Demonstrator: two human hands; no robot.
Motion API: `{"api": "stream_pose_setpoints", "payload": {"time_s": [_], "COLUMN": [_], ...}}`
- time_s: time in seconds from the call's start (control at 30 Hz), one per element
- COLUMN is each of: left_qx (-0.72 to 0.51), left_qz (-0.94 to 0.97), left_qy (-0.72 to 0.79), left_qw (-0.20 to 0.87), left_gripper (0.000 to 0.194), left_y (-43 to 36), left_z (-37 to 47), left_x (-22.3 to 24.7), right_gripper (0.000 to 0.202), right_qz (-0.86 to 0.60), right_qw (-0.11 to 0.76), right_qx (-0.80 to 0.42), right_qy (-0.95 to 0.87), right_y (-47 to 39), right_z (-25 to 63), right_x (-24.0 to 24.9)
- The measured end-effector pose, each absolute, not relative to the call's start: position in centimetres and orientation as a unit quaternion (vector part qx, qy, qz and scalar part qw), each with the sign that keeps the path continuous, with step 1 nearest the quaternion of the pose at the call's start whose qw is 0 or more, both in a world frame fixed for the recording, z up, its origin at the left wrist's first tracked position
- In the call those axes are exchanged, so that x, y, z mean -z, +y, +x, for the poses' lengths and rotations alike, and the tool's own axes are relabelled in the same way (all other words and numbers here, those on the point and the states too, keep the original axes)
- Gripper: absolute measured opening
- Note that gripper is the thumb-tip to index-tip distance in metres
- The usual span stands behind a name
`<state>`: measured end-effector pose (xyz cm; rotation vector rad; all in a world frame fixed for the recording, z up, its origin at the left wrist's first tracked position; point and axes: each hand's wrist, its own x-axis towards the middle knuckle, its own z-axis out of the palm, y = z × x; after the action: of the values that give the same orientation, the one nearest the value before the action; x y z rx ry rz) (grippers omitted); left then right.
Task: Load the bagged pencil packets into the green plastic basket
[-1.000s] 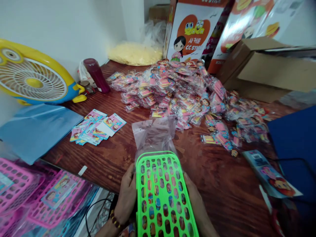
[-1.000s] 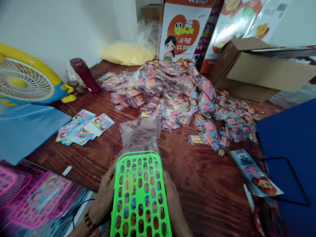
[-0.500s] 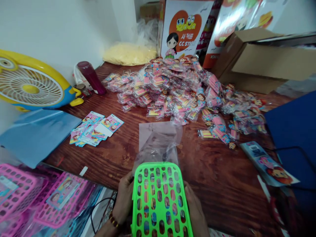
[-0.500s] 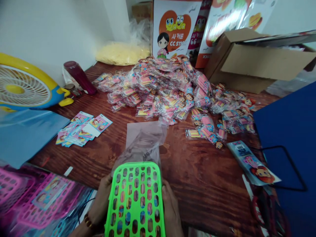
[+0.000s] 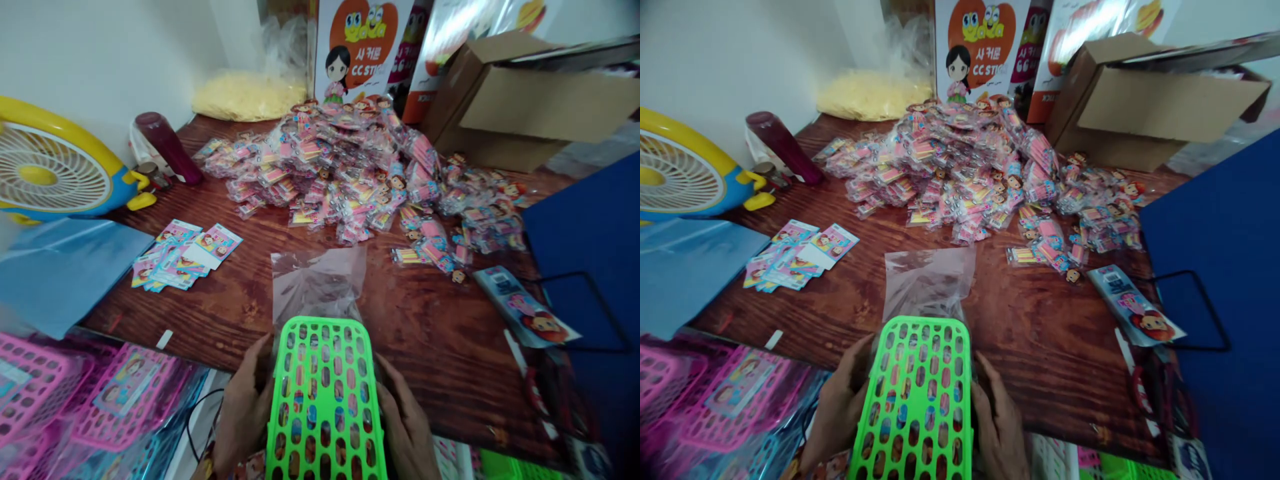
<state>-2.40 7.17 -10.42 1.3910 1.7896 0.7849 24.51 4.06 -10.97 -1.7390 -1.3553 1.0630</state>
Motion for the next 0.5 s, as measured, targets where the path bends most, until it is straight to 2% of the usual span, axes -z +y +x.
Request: {"api": "stream_pose_setpoints", "payload": {"time_s": [0.07,0.17,0.33,0.5], "left_qx": [-0.342,-0.33,-0.318,-0.308], "left_qz": [0.571,0.636,0.678,0.67], "left_qy": [0.685,0.648,0.628,0.603], "left_qw": [0.296,0.258,0.213,0.304], "left_gripper": [0.035,0.021,0.024,0.033], "left_y": [6.9,6.7,6.8,4.8], "left_z": [-2.6,-2.7,-3.1,-4.8], "left_x": [10.6,10.2,9.8,11.0], "right_gripper": [0.035,0.018,0.016,0.022], "right_qz": [-0.649,-0.622,-0.562,-0.502], "right_qw": [0.345,0.373,0.402,0.377], "right_qx": [-0.379,-0.297,-0.216,-0.193], "right_qy": [-0.562,-0.621,-0.69,-0.754], "right_y": [4.9,5.2,4.4,3.3], "right_z": [24.6,24.4,24.7,25.9], "right_x": [10.8,10.5,10.4,9.9]}}
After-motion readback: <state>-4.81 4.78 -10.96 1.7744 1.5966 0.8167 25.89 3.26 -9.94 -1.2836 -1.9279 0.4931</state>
